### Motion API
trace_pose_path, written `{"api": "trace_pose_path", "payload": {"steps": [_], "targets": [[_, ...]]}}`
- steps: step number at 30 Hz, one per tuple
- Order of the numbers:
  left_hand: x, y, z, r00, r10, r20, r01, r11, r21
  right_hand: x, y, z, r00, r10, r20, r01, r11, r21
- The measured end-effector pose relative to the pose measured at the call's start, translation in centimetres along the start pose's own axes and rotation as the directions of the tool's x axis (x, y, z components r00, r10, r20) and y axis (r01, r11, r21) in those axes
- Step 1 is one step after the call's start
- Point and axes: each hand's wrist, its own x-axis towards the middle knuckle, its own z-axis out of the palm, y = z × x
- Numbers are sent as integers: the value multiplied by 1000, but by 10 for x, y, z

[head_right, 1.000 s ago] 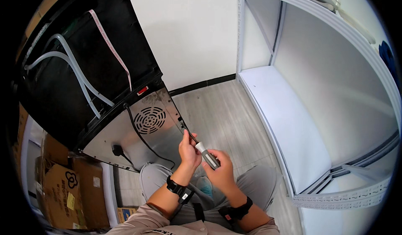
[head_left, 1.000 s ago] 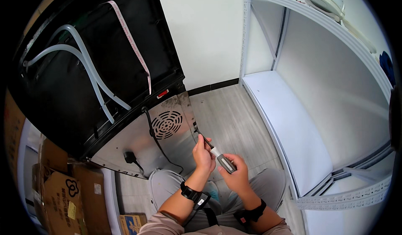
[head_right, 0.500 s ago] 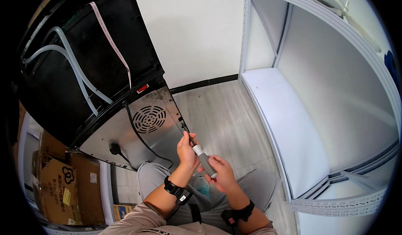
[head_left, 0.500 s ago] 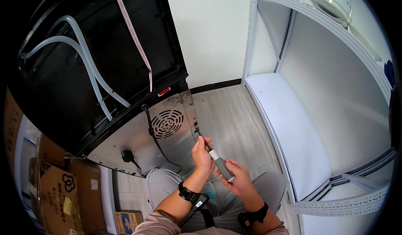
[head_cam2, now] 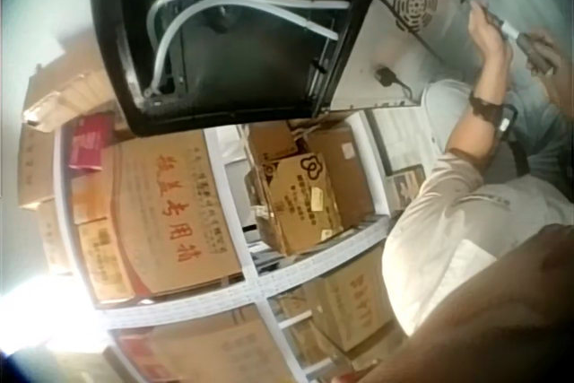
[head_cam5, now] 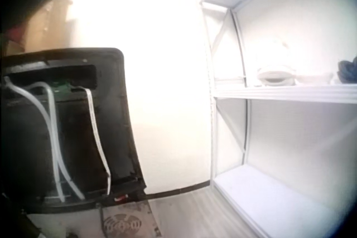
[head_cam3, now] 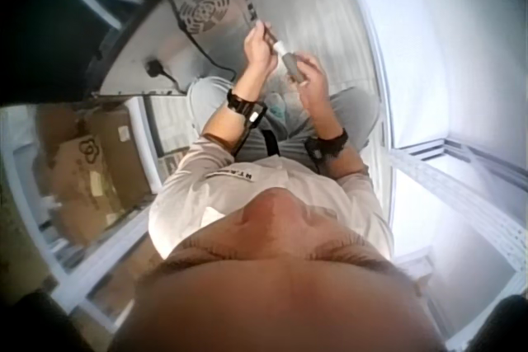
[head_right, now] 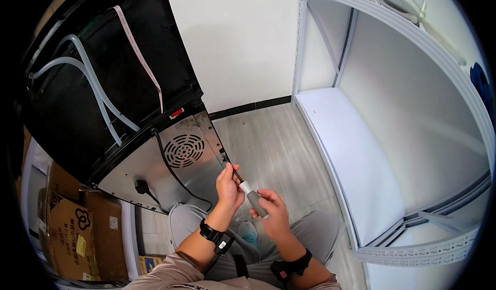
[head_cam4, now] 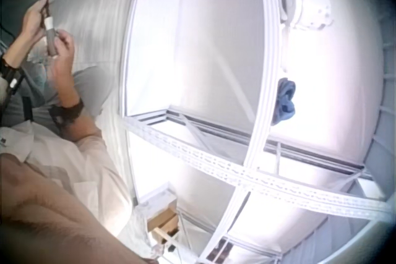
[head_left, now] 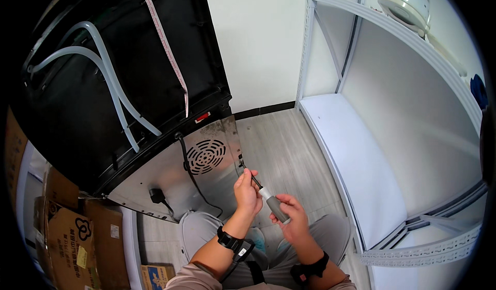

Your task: The person uses a screwdriver to remove screws from the back panel of a small appliance. They systematically loosen and remove several screws from the lower section of the unit's rear casing.

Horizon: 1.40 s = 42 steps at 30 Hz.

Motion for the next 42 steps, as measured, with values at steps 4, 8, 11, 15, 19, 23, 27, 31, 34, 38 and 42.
{"api": "trace_pose_path", "payload": {"steps": [4, 8, 11, 15, 19, 23, 27, 31, 34, 38, 42], "targets": [[1, -3, 0, 999, 46, -8, -46, 999, -6, 4, -14, -3, 916, 360, 175, -395, 886, 242], [3, -4, -3, 999, 51, 9, -51, 998, -49, 4, -6, -9, 923, 293, 250, -329, 937, 119], [0, 4, 1, 1000, 21, -21, -22, 997, -72, 5, -2, -6, 967, 199, 158, -193, 980, -55], [8, 18, -2, 1000, -17, 21, 21, 982, -185, 2, -3, -2, 985, 145, 97, -131, 982, -139], [17, 18, -10, 997, -60, 43, 68, 975, -213, 0, -4, 2, 990, 117, 77, -101, 978, -185], [18, 22, -8, 994, -98, 43, 106, 966, -235, -1, -6, 0, 992, 102, 81, -85, 978, -189], [20, 21, -9, 993, -99, 64, 113, 957, -266, -3, -8, 0, 994, 78, 78, -60, 977, -205], [22, 19, -11, 993, -85, 76, 104, 948, -301, -3, -9, -3, 996, 48, 74, -27, 967, -255], [21, 19, -10, 996, -69, 64, 85, 957, -278, -6, -14, -1, 998, 37, 56, -19, 956, -293], [20, 18, -9, 999, -48, 25, 52, 975, -217, -8, -17, -4, 999, 14, 52, 6, 926, -377], [18, 17, -9, 998, -43, 38, 51, 965, -257, -12, -20, -3, 993, -96, 67, 117, 852, -510]]}}
